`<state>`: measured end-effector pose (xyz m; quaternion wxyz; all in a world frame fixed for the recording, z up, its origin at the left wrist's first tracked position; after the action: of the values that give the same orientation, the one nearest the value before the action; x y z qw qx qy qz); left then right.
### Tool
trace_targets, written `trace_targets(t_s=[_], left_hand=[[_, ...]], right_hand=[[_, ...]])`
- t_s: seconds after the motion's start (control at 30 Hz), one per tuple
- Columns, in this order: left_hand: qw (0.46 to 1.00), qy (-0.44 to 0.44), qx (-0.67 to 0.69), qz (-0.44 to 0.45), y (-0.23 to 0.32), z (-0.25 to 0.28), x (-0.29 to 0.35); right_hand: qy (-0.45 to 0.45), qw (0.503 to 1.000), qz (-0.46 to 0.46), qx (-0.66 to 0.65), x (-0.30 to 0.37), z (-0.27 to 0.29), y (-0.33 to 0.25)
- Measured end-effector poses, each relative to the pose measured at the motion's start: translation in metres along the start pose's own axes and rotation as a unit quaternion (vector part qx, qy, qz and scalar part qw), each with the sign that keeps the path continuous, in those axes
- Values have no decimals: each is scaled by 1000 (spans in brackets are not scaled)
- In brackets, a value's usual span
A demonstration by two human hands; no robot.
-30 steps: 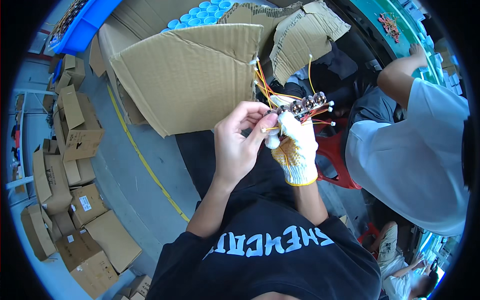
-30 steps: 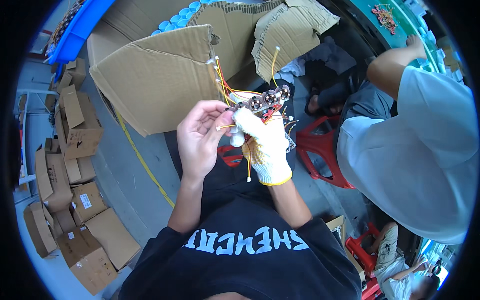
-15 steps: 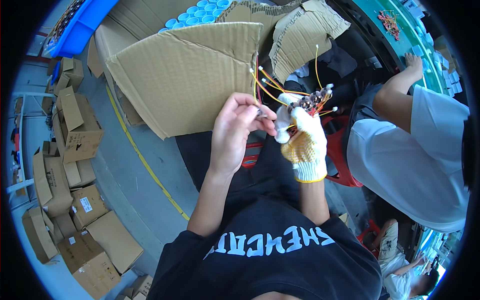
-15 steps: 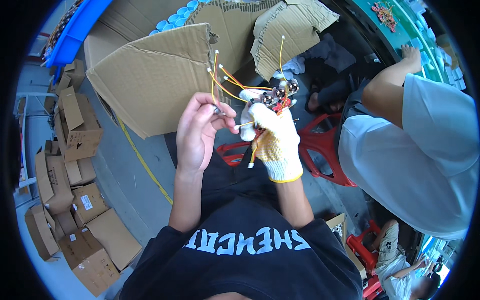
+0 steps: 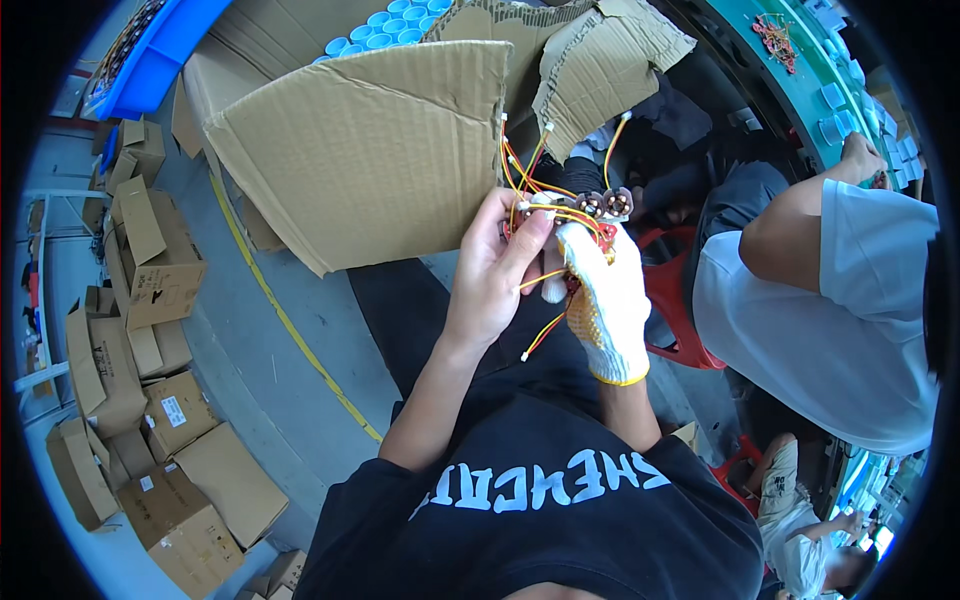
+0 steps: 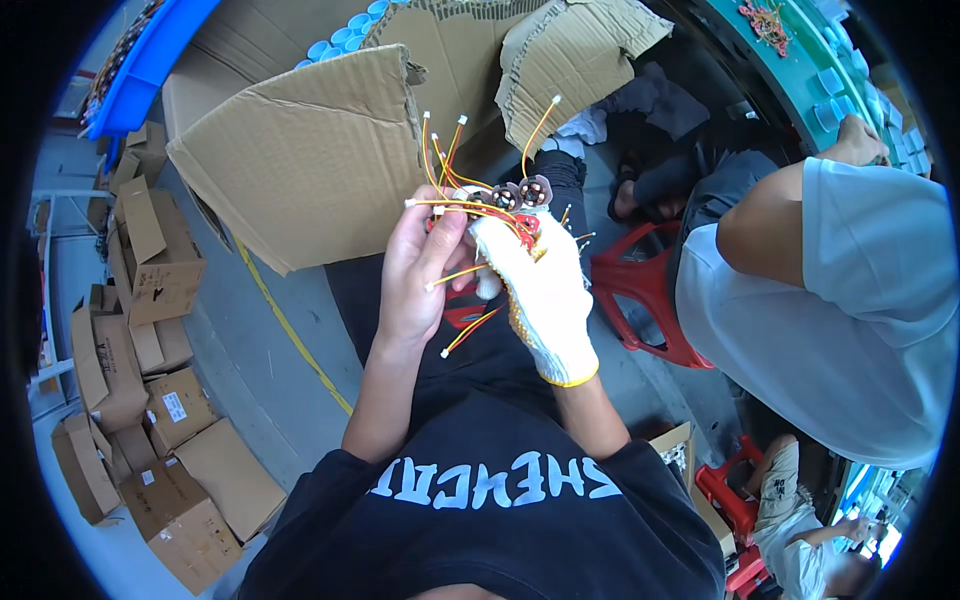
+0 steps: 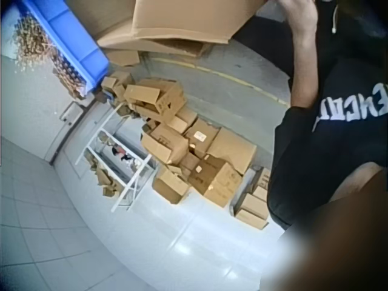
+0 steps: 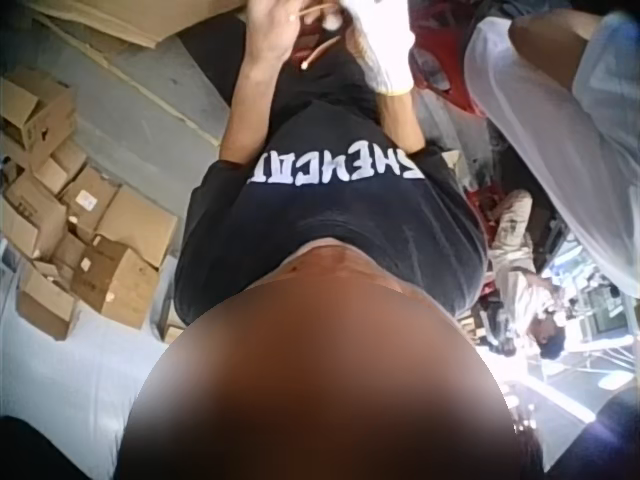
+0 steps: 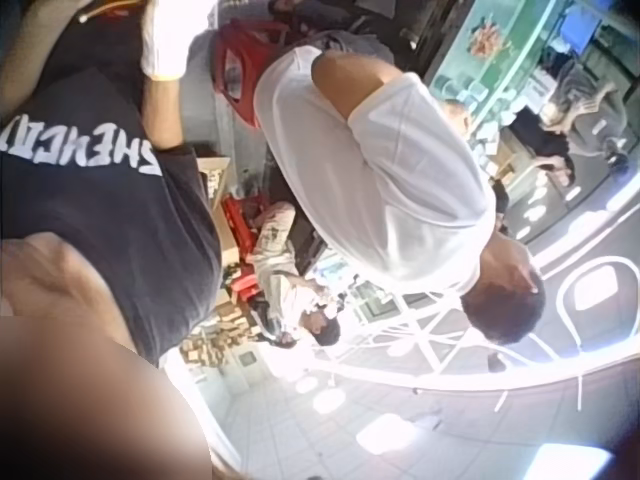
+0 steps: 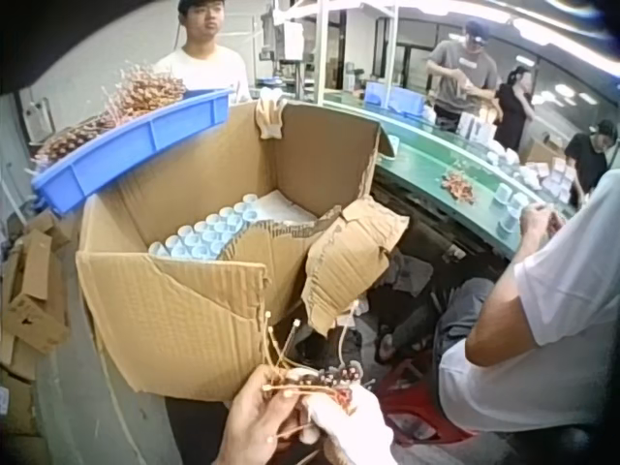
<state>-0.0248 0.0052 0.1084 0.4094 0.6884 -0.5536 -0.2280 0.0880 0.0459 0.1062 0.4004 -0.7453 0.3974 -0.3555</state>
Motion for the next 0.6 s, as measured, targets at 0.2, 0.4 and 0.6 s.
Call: trace_targets(t_s=[0.2,0.4,0.6], left_hand=[[962,-29,-255,-92,-1,16,-1],[980,-91,-171,-47,12,13,2],[996,-70,53,18,-7,22,-3]], right_hand=[[-3,999,15,-29,-1,0,-1],[-54,973,-84,-209,-10,5,11],[-3,966,-77,-247,-12,3,8]])
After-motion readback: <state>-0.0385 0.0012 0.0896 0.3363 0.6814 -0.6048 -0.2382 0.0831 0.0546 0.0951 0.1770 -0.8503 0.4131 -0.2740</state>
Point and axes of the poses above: each hand's wrist, its own x-axis away from the middle knuckle, its own z-axis out of the back of the hand, y = z × x, the point moved 1 cm from there along -x, towards the middle knuckle, and after that the axes turned 2 degrees about x, right-handed, at the moved point
